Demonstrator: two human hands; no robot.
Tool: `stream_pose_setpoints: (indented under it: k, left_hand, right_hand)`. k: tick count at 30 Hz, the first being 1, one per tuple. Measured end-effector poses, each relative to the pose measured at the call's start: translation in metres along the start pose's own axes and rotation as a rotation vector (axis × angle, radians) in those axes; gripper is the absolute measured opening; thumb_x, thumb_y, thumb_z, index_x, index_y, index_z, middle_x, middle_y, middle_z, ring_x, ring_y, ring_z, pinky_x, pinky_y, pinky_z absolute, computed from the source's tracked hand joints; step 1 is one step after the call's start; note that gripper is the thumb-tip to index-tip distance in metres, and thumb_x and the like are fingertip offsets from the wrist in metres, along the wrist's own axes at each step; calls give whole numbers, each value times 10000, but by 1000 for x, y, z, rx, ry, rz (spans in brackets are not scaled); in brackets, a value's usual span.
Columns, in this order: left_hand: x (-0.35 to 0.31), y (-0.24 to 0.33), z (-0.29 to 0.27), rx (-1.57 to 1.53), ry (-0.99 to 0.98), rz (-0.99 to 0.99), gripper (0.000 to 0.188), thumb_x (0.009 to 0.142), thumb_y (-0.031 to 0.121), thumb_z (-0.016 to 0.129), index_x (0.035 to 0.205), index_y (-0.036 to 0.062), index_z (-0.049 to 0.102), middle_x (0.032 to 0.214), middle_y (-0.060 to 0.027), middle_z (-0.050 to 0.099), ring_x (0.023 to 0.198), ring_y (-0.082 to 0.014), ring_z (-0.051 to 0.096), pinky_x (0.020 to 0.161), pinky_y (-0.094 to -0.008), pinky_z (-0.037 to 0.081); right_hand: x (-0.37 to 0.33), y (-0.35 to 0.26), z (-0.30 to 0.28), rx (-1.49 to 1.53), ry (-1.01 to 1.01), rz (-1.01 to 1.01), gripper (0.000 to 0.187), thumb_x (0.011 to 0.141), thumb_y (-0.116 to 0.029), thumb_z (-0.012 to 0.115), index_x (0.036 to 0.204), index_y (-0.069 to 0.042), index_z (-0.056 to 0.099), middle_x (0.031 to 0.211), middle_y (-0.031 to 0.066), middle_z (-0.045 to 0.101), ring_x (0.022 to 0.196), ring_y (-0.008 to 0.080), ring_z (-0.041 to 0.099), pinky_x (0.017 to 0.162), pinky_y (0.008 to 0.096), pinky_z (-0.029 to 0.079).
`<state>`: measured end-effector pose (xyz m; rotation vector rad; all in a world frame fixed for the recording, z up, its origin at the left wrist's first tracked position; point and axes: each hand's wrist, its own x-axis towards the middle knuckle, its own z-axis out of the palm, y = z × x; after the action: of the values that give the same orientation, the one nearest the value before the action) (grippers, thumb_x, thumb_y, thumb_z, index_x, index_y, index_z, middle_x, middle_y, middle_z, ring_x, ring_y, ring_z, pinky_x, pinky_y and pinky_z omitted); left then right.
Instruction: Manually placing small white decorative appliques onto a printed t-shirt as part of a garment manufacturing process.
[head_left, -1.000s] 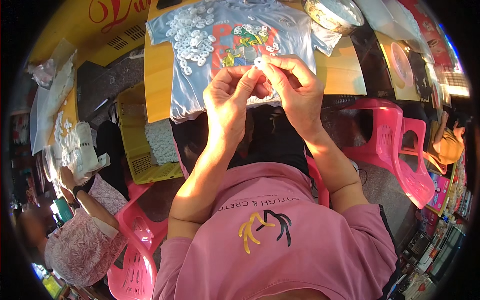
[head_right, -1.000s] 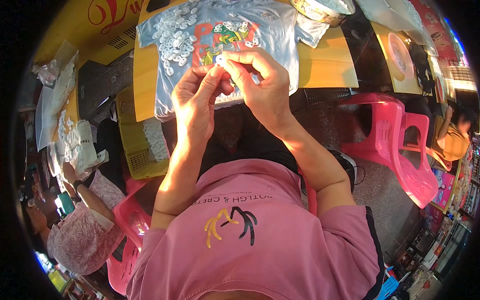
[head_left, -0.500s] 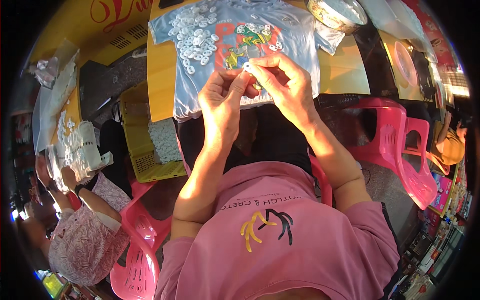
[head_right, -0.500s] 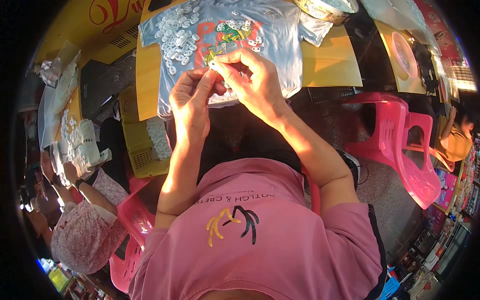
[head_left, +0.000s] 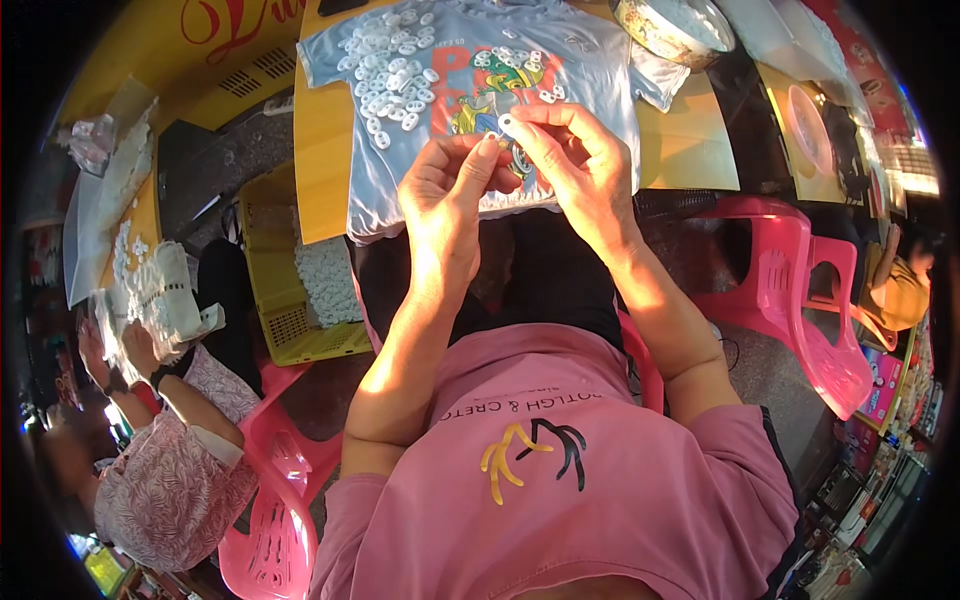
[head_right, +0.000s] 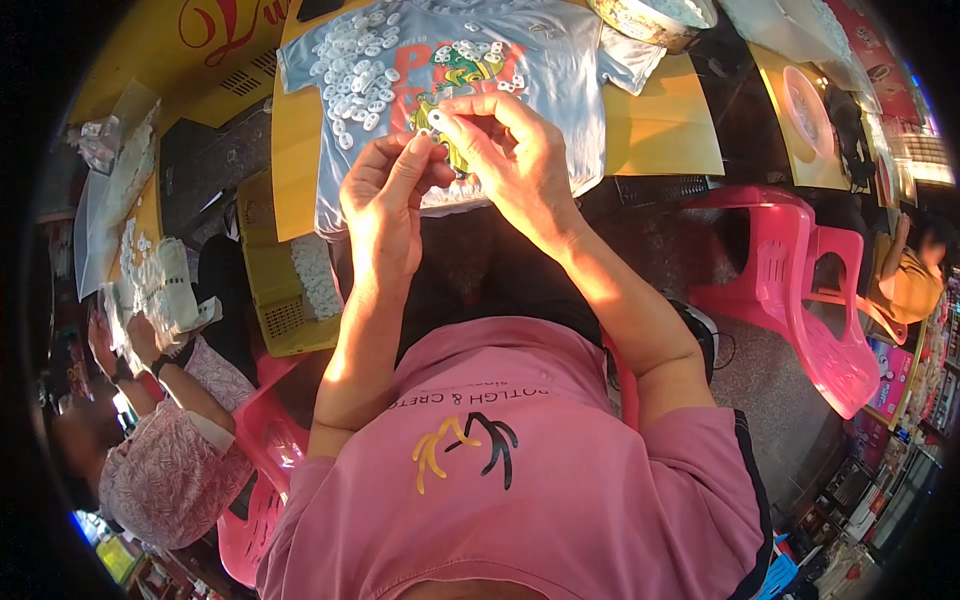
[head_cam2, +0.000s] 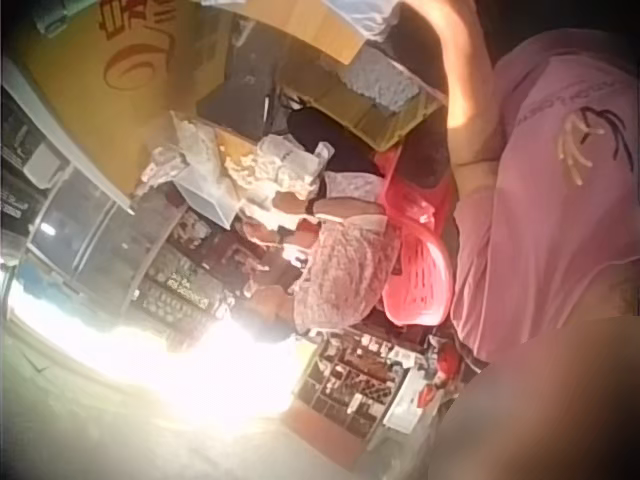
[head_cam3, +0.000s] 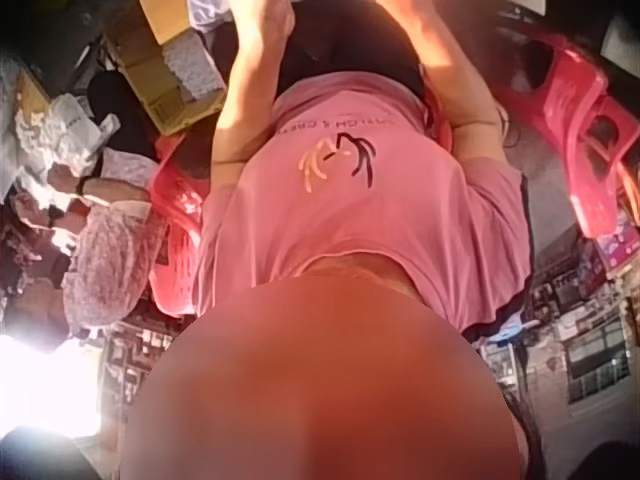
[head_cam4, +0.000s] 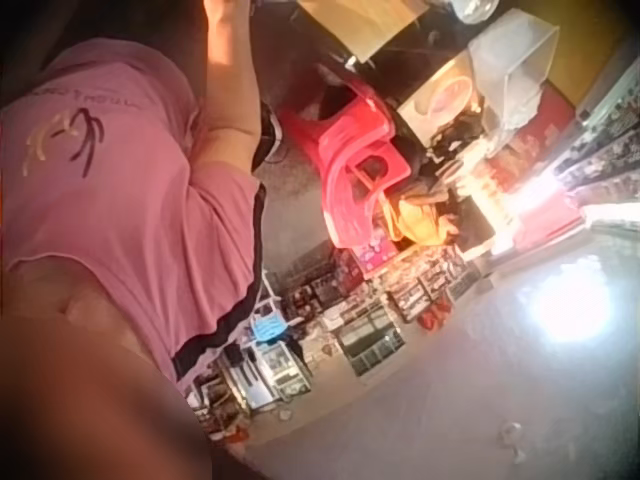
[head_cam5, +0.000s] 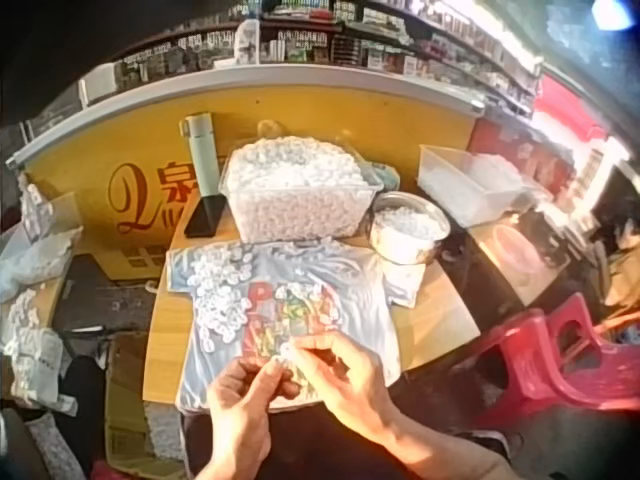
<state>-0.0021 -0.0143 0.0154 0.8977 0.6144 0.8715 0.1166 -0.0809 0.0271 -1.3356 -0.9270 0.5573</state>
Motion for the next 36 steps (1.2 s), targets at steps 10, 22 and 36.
stream_pose_setpoints:
  k: [10,22,36]
  left_hand:
    - [-3,-4,-1,31,10,43,150,914,99,634,974,-30,588,833,-76,643,689,-104,607,683,-242,492]
    - [-6,-1,2,24,27,62,146,906,69,639,960,-61,602,760,-97,659,663,-130,632,679,-244,505]
    - [-6,-11,-14,83,-89,165,291,960,208,586,1133,-26,578,1027,-77,605,925,-128,563,846,-272,456]
  right_hand:
    - [1,8,1,-134,-45,-198,141,927,-74,618,1039,9,641,874,25,666,716,39,595,586,183,461]
    - [0,9,3,-177,-66,-211,124,918,-41,618,1017,29,643,930,66,679,808,92,647,697,219,529]
    - [1,-7,6,311,-158,228,281,925,-87,604,1192,-9,566,979,71,668,891,121,626,810,261,493]
